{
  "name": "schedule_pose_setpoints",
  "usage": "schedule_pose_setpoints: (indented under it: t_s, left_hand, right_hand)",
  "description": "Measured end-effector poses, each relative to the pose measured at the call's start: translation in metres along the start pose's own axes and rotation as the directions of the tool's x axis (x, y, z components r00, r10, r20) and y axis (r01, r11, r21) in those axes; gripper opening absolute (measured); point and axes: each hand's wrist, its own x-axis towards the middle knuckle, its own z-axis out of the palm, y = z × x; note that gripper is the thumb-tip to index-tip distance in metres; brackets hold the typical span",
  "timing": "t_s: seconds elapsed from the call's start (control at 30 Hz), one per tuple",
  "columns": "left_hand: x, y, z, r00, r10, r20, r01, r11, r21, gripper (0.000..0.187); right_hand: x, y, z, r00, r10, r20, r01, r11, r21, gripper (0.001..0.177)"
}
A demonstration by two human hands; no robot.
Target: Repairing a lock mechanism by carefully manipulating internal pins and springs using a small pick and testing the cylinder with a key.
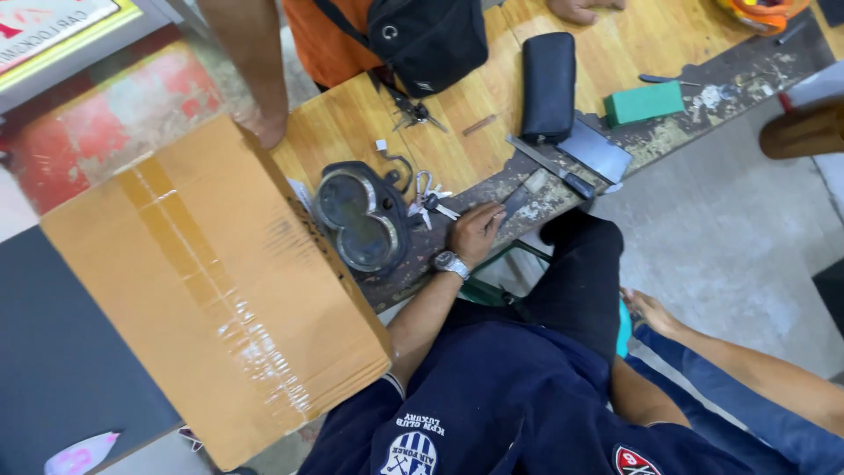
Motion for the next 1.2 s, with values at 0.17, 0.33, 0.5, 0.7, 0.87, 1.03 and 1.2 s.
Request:
schedule_pose_setpoints:
  t_s: [0.17, 0.33, 0.5, 0.7, 0.87, 1.03, 1.2]
  left_hand:
    - [-0.008, -0.008, 0.006, 1.0, 0.001, -0.001, -0.001, 0.999, 0.036, 0.015]
    - [-0.001, -0.013, 0.006, 0.999, 0.04, 0.025, -0.042, 0.995, 0.086, 0.016]
    - [-0.012, -0.014, 0.009, 0.999, 0.032, 0.035, -0.034, 0.997, 0.064, 0.017]
    - [-0.012, -0.026, 0.016, 0.996, 0.073, 0.05, -0.079, 0.989, 0.128, 0.017]
    - [-0.018, -0.032, 0.022, 0.998, 0.051, 0.025, -0.054, 0.992, 0.118, 0.016]
    - [-0.012, -0.013, 0.011, 1.0, -0.004, 0.008, 0.002, 0.992, 0.127, 0.017]
    - [0.003, 0.007, 0.003, 1.0, 0.029, -0.003, -0.028, 0.983, 0.183, 0.013]
  right_hand:
    - [-0.031, 0.007, -0.049, 1.0, 0.017, -0.012, -0.017, 1.0, 0.001, 0.06]
    - [-0.023, 0.014, -0.051, 0.997, 0.03, -0.07, -0.03, 1.0, -0.002, 0.059]
    - [0.008, 0.033, -0.009, 0.991, 0.076, -0.109, -0.077, 0.997, 0.001, 0.06]
    - [0.036, 0.079, 0.026, 0.983, 0.114, -0.144, -0.115, 0.993, 0.005, 0.061]
    - [0.075, 0.083, 0.038, 0.976, 0.099, -0.192, -0.102, 0.995, -0.008, 0.063]
    - [0.137, 0.138, 0.05, 0.972, 0.069, -0.226, -0.084, 0.995, -0.055, 0.065]
    - [0.19, 0.089, -0.002, 0.846, 0.33, -0.419, 0.148, 0.61, 0.779, 0.044]
